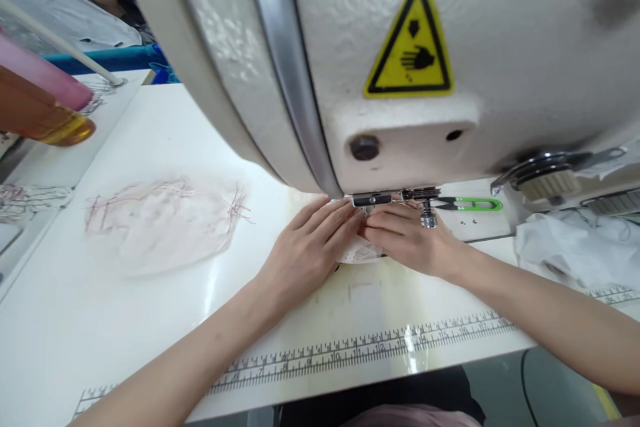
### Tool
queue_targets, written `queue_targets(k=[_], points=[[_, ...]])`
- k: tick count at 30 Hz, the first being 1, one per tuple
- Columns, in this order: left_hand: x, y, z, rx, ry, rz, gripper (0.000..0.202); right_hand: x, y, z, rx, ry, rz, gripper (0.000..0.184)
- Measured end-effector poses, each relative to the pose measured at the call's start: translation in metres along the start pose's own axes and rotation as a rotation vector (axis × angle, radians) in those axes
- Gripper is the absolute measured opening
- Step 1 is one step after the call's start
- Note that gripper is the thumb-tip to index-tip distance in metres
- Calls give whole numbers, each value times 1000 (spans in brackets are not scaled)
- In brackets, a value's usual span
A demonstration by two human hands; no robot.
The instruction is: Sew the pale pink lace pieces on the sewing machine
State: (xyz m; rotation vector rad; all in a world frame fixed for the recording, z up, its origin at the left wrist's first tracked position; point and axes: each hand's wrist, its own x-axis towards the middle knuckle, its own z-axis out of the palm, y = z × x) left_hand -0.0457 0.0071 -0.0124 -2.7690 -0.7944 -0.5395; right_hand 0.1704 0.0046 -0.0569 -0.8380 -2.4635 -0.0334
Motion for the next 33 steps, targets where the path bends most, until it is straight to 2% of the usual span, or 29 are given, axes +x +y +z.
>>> queue_targets(k=[4,11,21,28,33], points=[[-5,-3,8,-66,-99,-17,48,0,-1,-1,-38,26,-14,32],[-6,-11,6,-46,-130,45,48,8,-7,-9,-90,13,-38,27],[-6,-13,5,-42,-196,-7,67,10,-7,-8,-155,-4,-55,29],[-3,-11,5,20,-160,10,59,9,-4,-4,-46,23,-30,26],[-4,-10,7,34,-145,3,48,10,-7,-11,-56,39,12,26]])
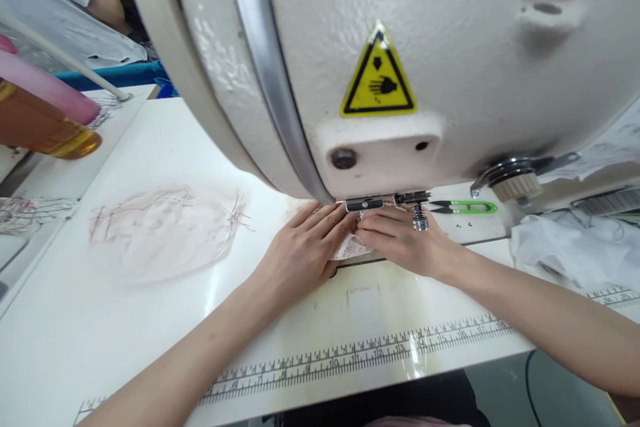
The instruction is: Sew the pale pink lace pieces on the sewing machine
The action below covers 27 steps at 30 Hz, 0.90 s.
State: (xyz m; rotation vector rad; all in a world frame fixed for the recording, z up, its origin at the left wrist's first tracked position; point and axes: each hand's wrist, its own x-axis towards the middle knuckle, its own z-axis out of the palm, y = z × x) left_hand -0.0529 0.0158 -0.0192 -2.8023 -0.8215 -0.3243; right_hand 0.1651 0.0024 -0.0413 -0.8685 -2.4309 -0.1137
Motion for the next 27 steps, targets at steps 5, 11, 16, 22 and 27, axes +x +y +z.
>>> queue_targets(k=[5,11,16,22,27], points=[[-1,0,1,8,10,7,42,-2,-3,-6,-86,-48,108,25],[-1,2,2,8,10,-11,40,-4,4,-4,-94,5,110,24],[1,4,3,5,-14,-32,41,1,2,-12,-75,-66,188,27],[2,7,0,33,16,-3,40,8,2,-20,-219,29,38,27],[-2,0,-4,10,55,111,42,4,8,-9,-97,-66,-46,26]])
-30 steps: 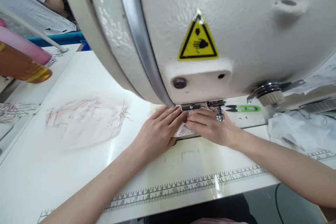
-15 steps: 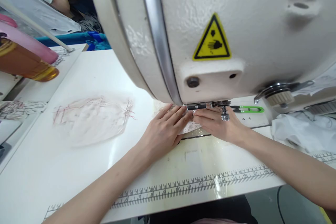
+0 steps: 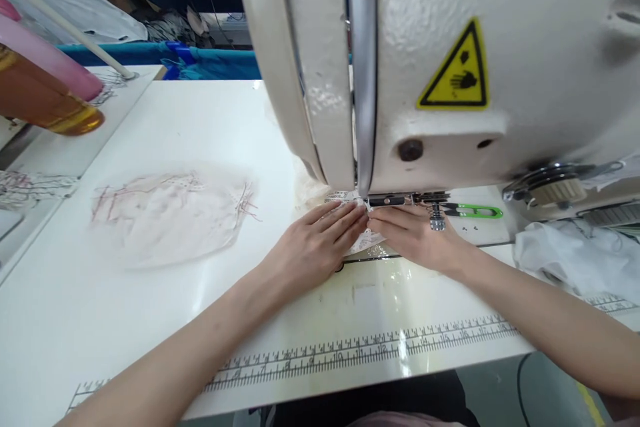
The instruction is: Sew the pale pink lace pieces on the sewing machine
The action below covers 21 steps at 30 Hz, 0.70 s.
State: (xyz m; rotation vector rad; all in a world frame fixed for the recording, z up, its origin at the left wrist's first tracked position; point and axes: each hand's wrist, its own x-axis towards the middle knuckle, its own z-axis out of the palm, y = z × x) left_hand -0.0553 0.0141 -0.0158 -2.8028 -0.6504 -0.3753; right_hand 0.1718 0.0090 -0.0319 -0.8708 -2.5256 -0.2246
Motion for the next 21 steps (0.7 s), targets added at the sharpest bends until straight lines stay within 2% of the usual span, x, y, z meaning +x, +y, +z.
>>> queue_targets(k=[3,9,21], points=[[-1,-9,-2,-22,4,55,42,-2,-2,6,30,-34,-9,27],[-2,-21,-4,-67,14,57,42,1,-14,5,1,20,-8,26],[-4,-20,0,-68,5,-12,41,7,-20,3,-76,27,-33,19]])
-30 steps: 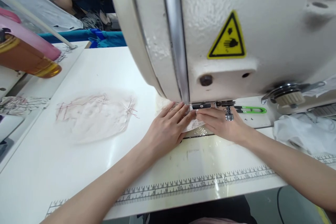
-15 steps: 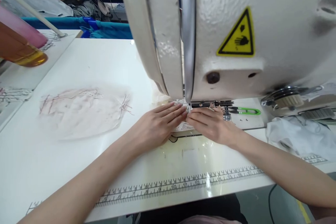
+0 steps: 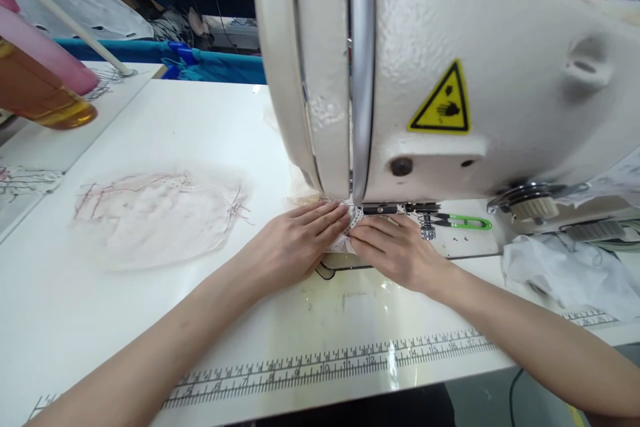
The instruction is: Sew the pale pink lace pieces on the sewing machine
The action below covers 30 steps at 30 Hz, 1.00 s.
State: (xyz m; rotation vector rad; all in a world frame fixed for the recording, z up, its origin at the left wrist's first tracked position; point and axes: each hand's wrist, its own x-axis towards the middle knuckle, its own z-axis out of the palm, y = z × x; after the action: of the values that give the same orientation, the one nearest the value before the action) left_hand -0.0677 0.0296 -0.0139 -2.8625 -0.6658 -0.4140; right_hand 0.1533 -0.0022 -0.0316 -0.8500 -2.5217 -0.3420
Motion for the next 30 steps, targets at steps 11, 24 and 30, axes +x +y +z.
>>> queue_targets(k=[11,24,30], points=[[1,9,-1,27,-35,-85,39,-3,2,0,2,2,30,21],[6,29,2,135,15,-158,38,-8,8,-3,47,-80,96,27],[6,32,2,147,12,-164,38,-6,11,-7,-21,-55,60,22]])
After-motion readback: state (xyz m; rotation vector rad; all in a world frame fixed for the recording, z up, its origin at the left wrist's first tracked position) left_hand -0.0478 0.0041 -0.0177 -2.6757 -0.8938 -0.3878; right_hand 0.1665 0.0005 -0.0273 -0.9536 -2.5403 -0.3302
